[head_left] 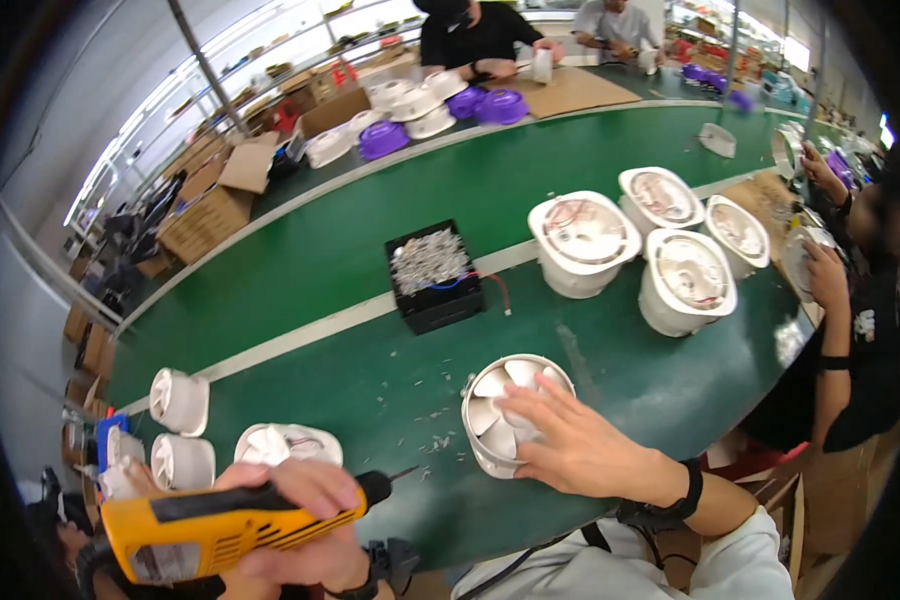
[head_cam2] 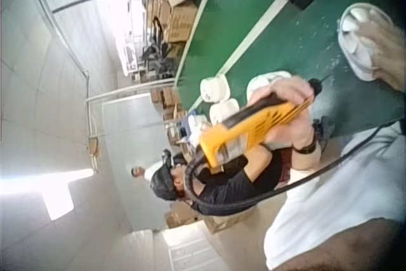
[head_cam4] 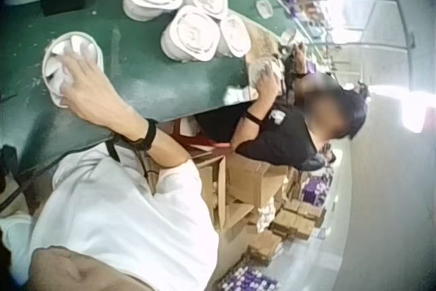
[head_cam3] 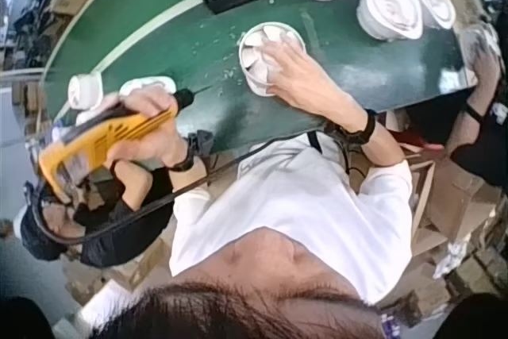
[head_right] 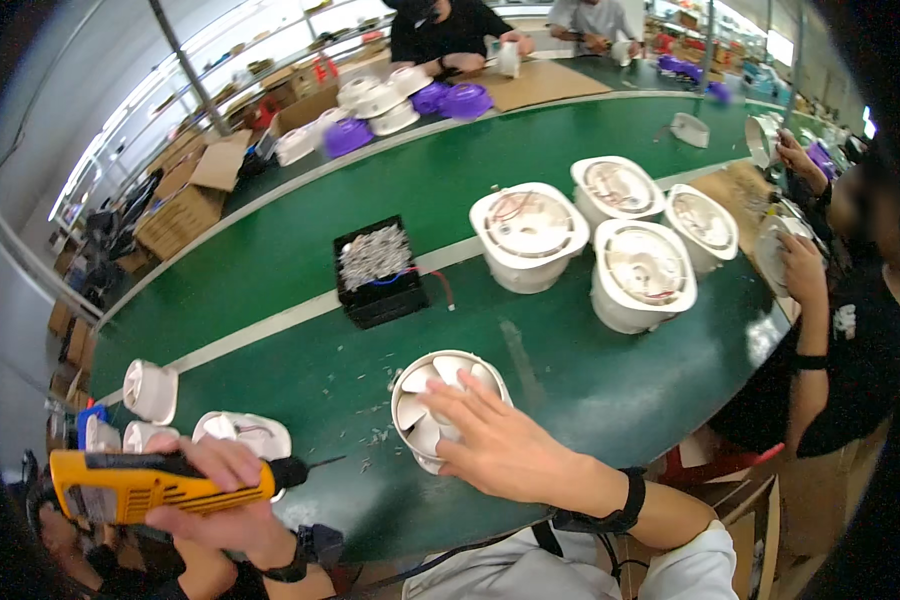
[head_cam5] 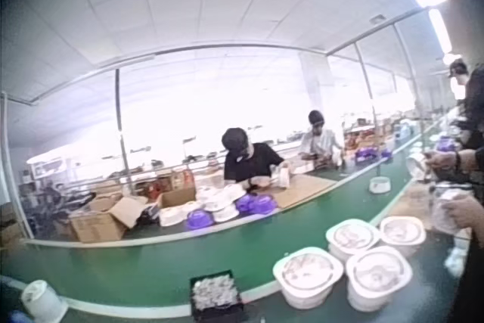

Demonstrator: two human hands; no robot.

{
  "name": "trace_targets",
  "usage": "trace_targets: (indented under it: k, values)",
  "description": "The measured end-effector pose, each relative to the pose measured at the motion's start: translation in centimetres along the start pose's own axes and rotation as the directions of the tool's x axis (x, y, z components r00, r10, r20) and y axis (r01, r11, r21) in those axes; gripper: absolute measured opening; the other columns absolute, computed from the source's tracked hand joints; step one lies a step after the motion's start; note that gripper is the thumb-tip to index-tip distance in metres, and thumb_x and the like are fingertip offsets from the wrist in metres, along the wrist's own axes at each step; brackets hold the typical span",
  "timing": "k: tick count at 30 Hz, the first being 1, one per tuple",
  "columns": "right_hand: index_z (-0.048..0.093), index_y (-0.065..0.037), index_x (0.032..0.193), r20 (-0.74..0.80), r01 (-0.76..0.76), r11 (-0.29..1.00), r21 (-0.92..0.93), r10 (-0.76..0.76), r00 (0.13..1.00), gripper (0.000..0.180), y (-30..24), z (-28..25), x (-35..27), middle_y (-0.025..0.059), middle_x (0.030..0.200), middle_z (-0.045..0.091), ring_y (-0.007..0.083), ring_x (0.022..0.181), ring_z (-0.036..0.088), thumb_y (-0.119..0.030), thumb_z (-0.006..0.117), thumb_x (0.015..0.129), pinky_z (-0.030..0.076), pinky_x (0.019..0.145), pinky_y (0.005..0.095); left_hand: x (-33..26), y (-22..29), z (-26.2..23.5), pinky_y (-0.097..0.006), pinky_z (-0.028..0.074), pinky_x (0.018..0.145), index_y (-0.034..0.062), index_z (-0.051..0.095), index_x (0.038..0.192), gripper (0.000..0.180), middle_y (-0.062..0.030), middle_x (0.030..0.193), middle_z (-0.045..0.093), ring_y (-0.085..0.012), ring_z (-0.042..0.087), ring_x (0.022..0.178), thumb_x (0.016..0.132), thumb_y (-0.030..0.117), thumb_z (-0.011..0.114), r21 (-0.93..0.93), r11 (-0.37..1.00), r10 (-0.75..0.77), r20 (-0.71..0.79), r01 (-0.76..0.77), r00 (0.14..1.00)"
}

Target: The person uses a yellow power drill to fasten screws into white fan housings on a green assembly table. They repeatedly pick up fan units, align them, and drive screws into the casing while other workers perform similar tasks in the background.

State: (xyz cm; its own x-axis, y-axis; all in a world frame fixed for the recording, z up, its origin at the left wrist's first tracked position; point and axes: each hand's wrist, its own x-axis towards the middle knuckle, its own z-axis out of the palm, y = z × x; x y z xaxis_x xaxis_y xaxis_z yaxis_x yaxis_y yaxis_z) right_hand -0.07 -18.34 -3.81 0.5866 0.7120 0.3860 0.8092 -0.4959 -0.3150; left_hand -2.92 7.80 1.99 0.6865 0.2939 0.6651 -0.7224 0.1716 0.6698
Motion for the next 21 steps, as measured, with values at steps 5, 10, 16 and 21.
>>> trace_targets:
  k: [5,10,16,21]
  values:
    - [0.046,-0.002,0.127,-0.127,-0.28,0.96,0.016,0.28,0.952,0.078,-0.3,0.3,2.6,0.0287,0.137,0.034,0.0433,0.129,0.032,-0.043,0.076,0.068,0.029,0.105,0.0506,0.6,-1.1,2.8,-0.032,0.046,0.045,0.0044,0.041,0.114,0.073,-0.0062,0.056,0.05,-0.02,0.054,0.047,0.081,0.07,0.047,0.028,0.998,-0.057,-0.053,0.058,0.997]
    - [0.043,0.0,0.13,-0.141,-0.198,0.98,0.028,0.2,0.97,0.076,1.0,1.0,4.2,0.0291,0.133,0.038,0.0425,0.121,0.039,-0.041,0.072,0.073,0.036,0.097,0.0486,0.0,-2.1,4.2,-0.03,0.041,0.033,0.0026,0.038,0.107,0.075,-0.0064,0.054,0.049,-0.0174,0.047,0.036,0.081,0.072,0.043,-0.023,0.986,-0.165,0.008,0.165,0.986]
    - [0.05,0.001,0.121,-0.247,-0.191,0.98,0.048,0.197,0.949,0.057,1.8,3.0,5.3,0.0263,0.123,0.045,0.0401,0.115,0.044,-0.021,0.067,0.072,0.039,0.093,0.0467,-0.9,-4.1,4.6,-0.029,0.04,0.033,0.002,0.036,0.103,0.078,-0.0064,0.055,0.049,-0.017,0.043,0.035,0.079,0.076,0.043,0.071,0.975,-0.216,0.085,0.21,0.973]
    - [0.052,0.001,0.116,-0.258,-0.196,0.977,0.078,0.21,0.943,0.053,1.8,3.3,5.5,0.026,0.122,0.046,0.0401,0.114,0.045,-0.016,0.065,0.068,0.039,0.093,0.047,-1.3,-4.6,4.4,-0.029,0.039,0.033,0.0035,0.038,0.105,0.081,-0.0062,0.055,0.048,-0.0168,0.042,0.035,0.076,0.079,0.041,0.055,0.981,-0.193,0.097,0.189,0.976]
